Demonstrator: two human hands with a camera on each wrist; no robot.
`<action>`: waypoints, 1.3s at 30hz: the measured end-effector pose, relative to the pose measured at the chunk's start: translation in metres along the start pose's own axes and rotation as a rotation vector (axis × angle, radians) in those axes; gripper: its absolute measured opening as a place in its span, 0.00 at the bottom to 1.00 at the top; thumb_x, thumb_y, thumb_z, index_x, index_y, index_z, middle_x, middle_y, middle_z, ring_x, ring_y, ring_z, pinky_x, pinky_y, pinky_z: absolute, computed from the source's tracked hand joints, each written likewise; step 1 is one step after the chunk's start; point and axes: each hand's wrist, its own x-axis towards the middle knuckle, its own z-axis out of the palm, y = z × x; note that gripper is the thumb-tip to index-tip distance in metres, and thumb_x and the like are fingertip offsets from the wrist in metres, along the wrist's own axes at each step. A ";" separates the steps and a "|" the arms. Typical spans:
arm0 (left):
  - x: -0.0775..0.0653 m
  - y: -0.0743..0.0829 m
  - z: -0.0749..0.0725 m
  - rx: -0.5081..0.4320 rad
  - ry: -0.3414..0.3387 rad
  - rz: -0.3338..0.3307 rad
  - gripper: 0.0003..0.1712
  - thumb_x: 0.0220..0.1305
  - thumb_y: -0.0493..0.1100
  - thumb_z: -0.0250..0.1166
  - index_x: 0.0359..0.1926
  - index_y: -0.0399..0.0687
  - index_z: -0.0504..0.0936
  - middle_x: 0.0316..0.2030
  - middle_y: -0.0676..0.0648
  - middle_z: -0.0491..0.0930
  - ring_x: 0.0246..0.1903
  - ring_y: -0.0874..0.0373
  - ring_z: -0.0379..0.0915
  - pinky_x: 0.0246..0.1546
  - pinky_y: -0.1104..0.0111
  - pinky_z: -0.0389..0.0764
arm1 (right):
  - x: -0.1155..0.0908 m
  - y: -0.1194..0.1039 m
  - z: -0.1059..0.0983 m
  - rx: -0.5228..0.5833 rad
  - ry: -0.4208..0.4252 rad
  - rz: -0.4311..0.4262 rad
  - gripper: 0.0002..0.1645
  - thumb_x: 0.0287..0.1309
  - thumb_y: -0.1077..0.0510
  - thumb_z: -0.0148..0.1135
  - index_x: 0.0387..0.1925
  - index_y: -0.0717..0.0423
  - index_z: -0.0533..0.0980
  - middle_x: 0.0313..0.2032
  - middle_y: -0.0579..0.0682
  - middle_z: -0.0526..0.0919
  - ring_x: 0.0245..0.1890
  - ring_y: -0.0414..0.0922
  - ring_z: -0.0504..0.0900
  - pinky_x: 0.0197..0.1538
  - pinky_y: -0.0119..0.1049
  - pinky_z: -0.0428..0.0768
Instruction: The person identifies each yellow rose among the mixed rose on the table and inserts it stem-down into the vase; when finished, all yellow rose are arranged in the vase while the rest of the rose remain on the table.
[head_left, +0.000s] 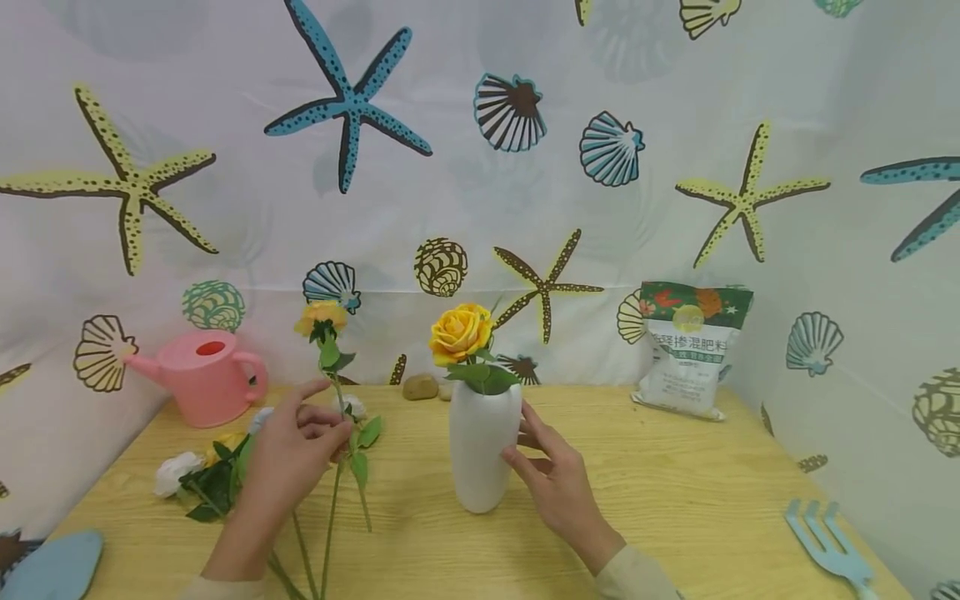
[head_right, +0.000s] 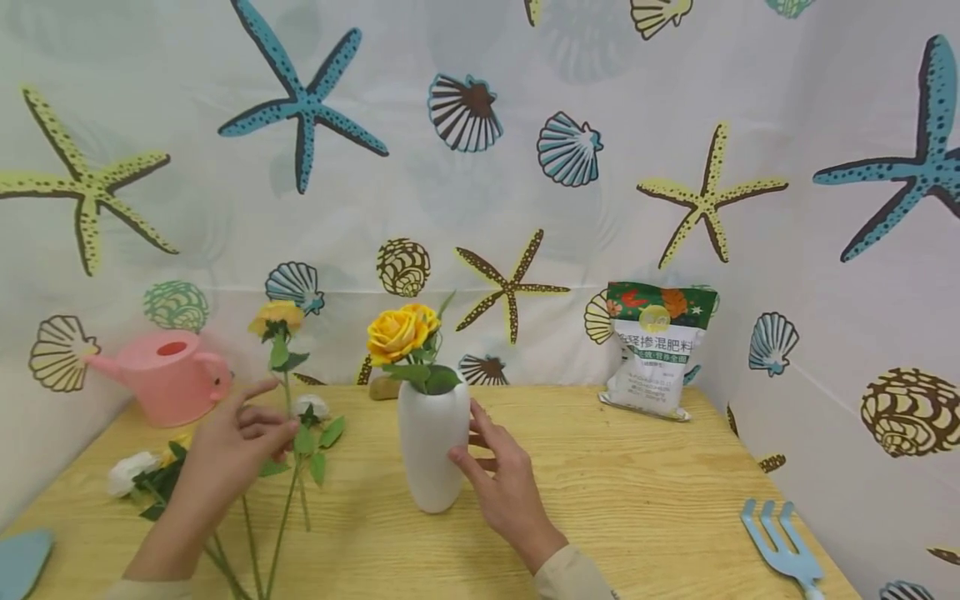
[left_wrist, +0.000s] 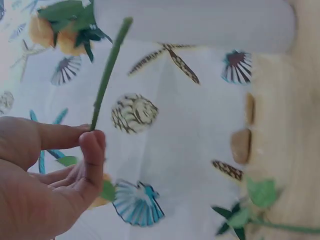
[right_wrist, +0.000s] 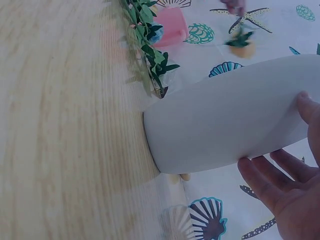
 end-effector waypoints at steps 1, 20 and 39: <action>-0.001 0.007 0.003 -0.038 0.032 0.035 0.39 0.69 0.38 0.65 0.76 0.45 0.59 0.46 0.40 0.82 0.31 0.63 0.81 0.32 0.70 0.84 | 0.000 0.000 0.000 0.000 0.000 0.003 0.40 0.63 0.61 0.66 0.75 0.53 0.64 0.59 0.60 0.81 0.54 0.56 0.84 0.47 0.31 0.86; 0.034 0.074 0.057 -0.510 0.541 0.620 0.32 0.62 0.25 0.67 0.67 0.35 0.72 0.37 0.56 0.80 0.33 0.70 0.80 0.34 0.79 0.83 | 0.000 -0.001 0.000 0.006 -0.008 0.046 0.41 0.63 0.60 0.66 0.75 0.48 0.63 0.59 0.57 0.81 0.55 0.55 0.84 0.49 0.35 0.86; 0.038 0.079 0.087 -0.422 0.410 0.646 0.32 0.60 0.26 0.69 0.65 0.33 0.69 0.42 0.34 0.84 0.36 0.70 0.80 0.43 0.79 0.83 | 0.000 -0.001 -0.002 0.000 -0.010 0.023 0.40 0.64 0.60 0.66 0.75 0.49 0.63 0.59 0.58 0.81 0.55 0.55 0.84 0.48 0.39 0.87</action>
